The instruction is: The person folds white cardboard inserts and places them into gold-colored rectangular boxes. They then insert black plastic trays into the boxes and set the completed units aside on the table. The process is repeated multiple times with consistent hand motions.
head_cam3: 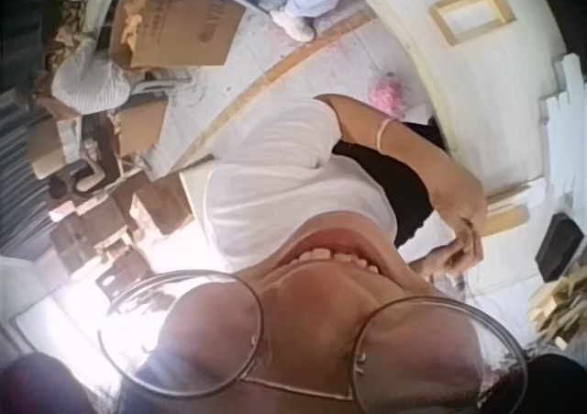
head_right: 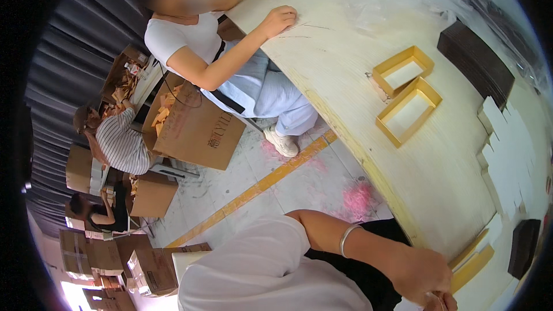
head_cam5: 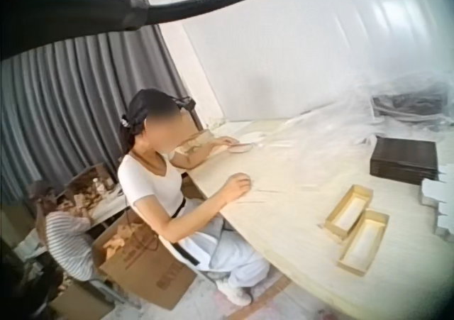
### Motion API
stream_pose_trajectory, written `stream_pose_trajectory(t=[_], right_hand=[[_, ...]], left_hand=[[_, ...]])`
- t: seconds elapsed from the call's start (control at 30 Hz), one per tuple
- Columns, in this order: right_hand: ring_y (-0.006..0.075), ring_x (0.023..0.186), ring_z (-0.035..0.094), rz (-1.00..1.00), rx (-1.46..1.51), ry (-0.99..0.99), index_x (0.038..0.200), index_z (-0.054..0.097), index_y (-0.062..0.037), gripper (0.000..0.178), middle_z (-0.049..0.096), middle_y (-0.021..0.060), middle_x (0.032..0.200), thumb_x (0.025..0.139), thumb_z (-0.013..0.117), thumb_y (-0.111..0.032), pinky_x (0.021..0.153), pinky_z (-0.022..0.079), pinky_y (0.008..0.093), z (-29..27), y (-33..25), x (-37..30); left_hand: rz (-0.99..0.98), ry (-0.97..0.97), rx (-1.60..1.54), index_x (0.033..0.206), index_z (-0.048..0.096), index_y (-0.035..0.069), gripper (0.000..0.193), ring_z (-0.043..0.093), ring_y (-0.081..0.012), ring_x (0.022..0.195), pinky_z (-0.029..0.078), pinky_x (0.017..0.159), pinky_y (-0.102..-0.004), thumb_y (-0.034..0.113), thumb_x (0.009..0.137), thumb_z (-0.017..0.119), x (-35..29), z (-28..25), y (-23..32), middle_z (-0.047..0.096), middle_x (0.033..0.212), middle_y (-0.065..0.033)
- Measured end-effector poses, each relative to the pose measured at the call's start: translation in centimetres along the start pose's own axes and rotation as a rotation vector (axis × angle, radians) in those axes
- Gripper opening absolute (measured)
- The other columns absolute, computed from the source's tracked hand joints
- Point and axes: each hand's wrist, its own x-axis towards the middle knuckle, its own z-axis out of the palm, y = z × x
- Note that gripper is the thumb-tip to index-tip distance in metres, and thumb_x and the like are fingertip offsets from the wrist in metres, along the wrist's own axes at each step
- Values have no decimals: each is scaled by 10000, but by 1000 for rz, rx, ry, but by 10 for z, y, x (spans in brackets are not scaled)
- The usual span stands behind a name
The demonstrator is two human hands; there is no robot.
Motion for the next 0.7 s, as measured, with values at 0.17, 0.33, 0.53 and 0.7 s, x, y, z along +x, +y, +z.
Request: stream_pose_trajectory(t=[0.17,0.33,0.53,0.7], right_hand=[[213,775,568,134,59,270,1007,559,4,283,557,122,895,882,667,-226,688,493,357,17,1,-8],[211,766,567,-152,-436,-114,1179,551,-49,342,469,179,1181,899,637,-226,682,505,325,5,-19,13],[311,827,553,-163,-486,-222,1183,585,-50,340,501,191,1141,926,591,-272,671,470,410,-8,-1,0],[381,839,547,-14,-352,-453,1064,622,11,201,581,221,986,886,579,-73,717,447,474,-12,-11,15]], left_hand=[[-55,27,-48,991,410,57,306,603,-375,663,457,567,-435,134,790,627,-1,9,-8,608,833,-170],[31,263,24,937,441,20,263,593,-356,619,464,547,-411,119,793,638,-4,27,-11,499,1033,-172],[110,251,200,795,540,-23,200,591,-248,755,486,577,-355,146,779,647,-12,43,-25,511,950,-146],[141,146,426,743,592,-20,186,589,-215,838,489,573,-340,161,765,626,-7,47,-32,567,861,-130]])
